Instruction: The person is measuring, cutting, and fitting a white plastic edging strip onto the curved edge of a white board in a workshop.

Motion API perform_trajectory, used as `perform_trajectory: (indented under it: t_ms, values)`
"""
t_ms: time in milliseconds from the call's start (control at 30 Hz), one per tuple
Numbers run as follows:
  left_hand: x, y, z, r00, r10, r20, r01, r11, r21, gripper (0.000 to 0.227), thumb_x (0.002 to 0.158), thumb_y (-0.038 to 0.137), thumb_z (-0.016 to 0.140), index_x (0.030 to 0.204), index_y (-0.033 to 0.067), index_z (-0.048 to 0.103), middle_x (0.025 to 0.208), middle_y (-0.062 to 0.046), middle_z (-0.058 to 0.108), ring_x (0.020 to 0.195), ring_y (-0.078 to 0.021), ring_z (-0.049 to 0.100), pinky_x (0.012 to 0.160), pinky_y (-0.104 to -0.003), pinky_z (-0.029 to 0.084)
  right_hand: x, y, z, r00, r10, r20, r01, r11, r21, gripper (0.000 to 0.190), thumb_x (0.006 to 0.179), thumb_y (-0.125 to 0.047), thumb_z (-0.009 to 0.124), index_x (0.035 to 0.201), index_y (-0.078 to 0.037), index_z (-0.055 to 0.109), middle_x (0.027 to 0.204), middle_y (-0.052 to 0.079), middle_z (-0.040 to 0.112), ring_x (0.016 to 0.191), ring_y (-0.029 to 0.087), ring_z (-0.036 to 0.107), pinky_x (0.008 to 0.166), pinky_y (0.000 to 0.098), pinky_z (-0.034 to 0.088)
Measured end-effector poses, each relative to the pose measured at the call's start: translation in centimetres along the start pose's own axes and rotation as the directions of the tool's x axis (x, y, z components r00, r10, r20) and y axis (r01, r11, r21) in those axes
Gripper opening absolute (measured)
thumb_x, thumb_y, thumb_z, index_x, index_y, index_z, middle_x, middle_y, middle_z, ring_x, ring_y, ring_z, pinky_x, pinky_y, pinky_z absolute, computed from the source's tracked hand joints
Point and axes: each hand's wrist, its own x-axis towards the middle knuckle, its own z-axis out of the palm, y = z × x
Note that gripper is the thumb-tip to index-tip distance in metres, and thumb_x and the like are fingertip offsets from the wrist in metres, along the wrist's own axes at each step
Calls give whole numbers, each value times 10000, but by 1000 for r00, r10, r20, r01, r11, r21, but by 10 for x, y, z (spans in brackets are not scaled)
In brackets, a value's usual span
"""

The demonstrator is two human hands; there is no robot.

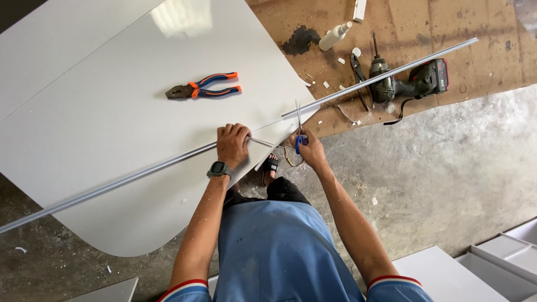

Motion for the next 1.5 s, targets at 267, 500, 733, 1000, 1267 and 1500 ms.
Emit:
perform_trajectory:
  t_ms: [267,500,733,1000,1267,1500]
  values:
    - [15,26,-26,988,-139,73,132,987,87,80,799,227,767,861,178,751,942,4,584,926,-186,516,924,-390,408,27,28,-9,971,-237,6,234,952,-199,579,825,-512,784,1201,-91,656,946,178,718,900,366,698,804,458,540]
    - [15,34,-30,992,-108,69,112,993,-44,190,750,159,832,926,201,775,1047,-19,601,1011,-224,540,997,-409,392,35,36,-26,960,-268,84,281,909,-309,552,777,-464,805,1201,-143,655,857,60,688,970,319,645,880,530,455]
    - [19,32,-20,955,-265,135,286,942,-178,115,822,200,819,894,223,732,995,69,691,975,-171,528,977,-390,392,39,38,-42,949,-274,158,314,869,-383,584,804,-513,786,1231,-142,638,935,77,688,1020,330,628,916,554,435]
    - [15,43,-32,974,23,224,-43,996,83,417,679,176,830,1081,197,721,1039,-49,527,969,-223,489,913,-409,399,35,37,-39,943,-298,148,333,849,-411,600,811,-507,777,1273,-155,622,1013,93,709,1082,341,618,974,579,399]
    - [6,30,-21,973,7,232,-7,1000,-2,157,816,254,826,941,265,730,1013,40,554,1008,-179,498,987,-371,407,29,32,-25,960,-254,115,279,852,-442,594,821,-496,777,1279,-158,607,1129,81,732,1175,354,588,1029,608,360]
    - [6,29,-32,945,145,294,-179,980,90,358,791,465,788,964,171,678,993,-22,589,987,-218,513,969,-426,392,18,24,-13,977,-210,46,206,855,-475,624,823,-489,765,1341,-184,599,1131,138,710,1167,382,587,1014,608,385]
